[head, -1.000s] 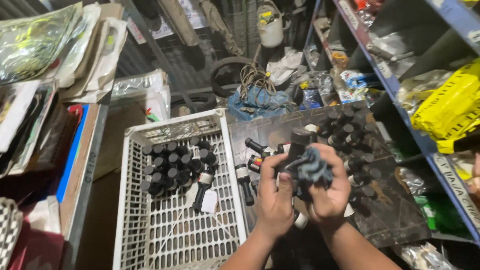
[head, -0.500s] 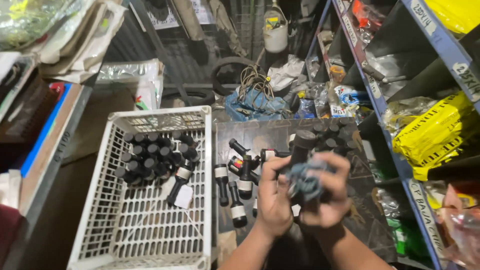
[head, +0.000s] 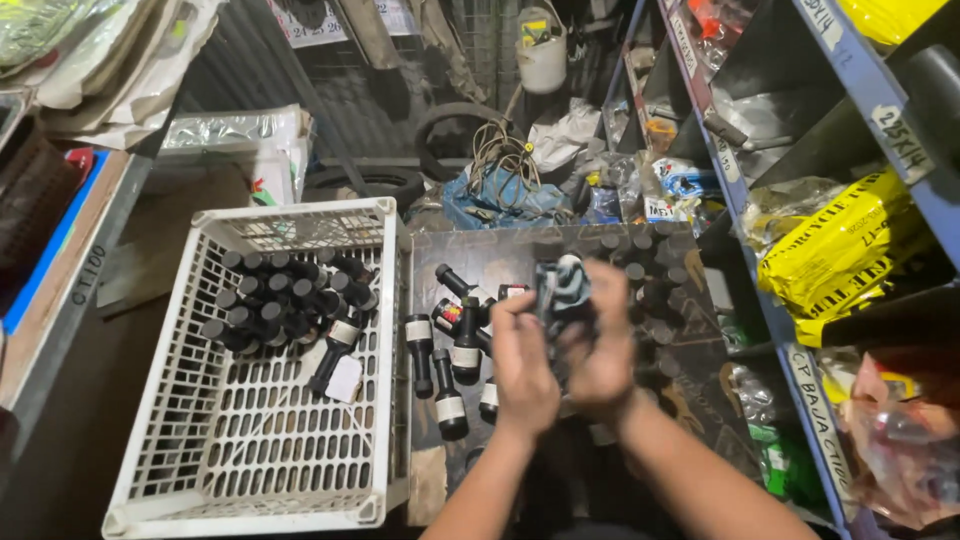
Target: The person wipes small black cylindrical objects with a blue cloth. They pick up the objects from a white plastic basket and a nearby surface, wipe them thoroughly, and place them back into the basket.
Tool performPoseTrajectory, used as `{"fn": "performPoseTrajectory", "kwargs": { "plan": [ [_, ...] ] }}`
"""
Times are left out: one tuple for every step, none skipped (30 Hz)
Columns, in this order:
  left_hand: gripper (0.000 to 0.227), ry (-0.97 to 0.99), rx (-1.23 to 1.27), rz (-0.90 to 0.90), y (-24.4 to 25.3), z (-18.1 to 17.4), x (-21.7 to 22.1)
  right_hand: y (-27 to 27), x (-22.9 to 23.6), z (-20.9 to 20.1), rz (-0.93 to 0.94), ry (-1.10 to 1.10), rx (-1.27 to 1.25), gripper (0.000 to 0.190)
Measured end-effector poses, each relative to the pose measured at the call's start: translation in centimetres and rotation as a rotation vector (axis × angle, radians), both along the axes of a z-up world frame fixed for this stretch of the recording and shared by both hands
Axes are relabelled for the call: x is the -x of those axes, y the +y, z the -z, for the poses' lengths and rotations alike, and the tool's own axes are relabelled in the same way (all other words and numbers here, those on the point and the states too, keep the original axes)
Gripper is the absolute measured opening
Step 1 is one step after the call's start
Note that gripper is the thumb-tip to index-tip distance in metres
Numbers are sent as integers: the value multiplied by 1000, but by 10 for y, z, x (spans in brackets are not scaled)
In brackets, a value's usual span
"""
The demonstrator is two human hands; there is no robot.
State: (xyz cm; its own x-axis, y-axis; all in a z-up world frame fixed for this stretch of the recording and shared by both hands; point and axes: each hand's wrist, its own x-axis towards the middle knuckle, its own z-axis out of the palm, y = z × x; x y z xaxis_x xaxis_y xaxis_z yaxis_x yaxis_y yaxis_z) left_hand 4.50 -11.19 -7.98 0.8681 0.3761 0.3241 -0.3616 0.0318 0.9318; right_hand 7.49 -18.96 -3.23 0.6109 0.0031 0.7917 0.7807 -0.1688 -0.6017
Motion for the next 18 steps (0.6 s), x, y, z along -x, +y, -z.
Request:
{"fn": "performPoseTrajectory", "kwargs": {
  "plan": [
    [47, -9, -3, -1, 9, -14, 1, -5, 7, 19, -1, -9, -3, 41],
    [45, 26, -1, 16, 19, -29, 3, -9, 13, 38, -61, 9, 108, 35],
    [43, 69, -1, 38, 29, -43, 7, -12, 23, 58, -115, 36, 218, 60],
    [43, 68, -5, 43, 32, -36, 10, -9, 21, 57, -110, 36, 214, 60],
    [45, 75, 42, 93, 35, -29, 12, -6, 17, 56, -106, -50, 192, 49],
    [47, 83, 89, 144, 39, -22, 13, -2, 13, 54, -102, -136, 170, 38],
    [47, 86, 86, 151, 41, -26, 16, 7, 10, 42, -94, -133, 168, 38],
    [49, 78, -32, 169, 44, -30, 19, 17, 6, 29, -82, -87, 33, 46],
    [52, 73, -152, 183, 49, -33, 24, 28, 3, 17, -72, -38, -103, 56],
    [52, 79, -156, 188, 59, -36, 23, 36, 14, 12, -67, -32, -108, 56],
    [60, 55, -150, 180, 69, -39, 20, 45, 22, 7, 5, 42, -1, 45],
    [68, 30, -145, 173, 79, -43, 16, 53, 30, 0, 77, 118, 107, 40],
    [68, 26, -147, 177, 90, -50, 16, 62, 39, 12, 82, 114, 104, 40],
    [63, 32, -61, 200, 101, -58, 15, 70, 48, 24, 18, 88, 92, 36],
    [59, 41, 27, 224, 111, -65, 15, 78, 58, 36, -43, 63, 81, 35],
    [59, 39, 26, 231, 114, -64, 17, 76, 47, 46, -36, 61, 80, 35],
    [62, 34, -127, 225, 118, -63, 20, 74, 37, 56, -4, 15, 62, 54],
    [65, 29, -281, 218, 121, -61, 23, 71, 27, 67, 28, -31, 45, 80]
  ]
}}
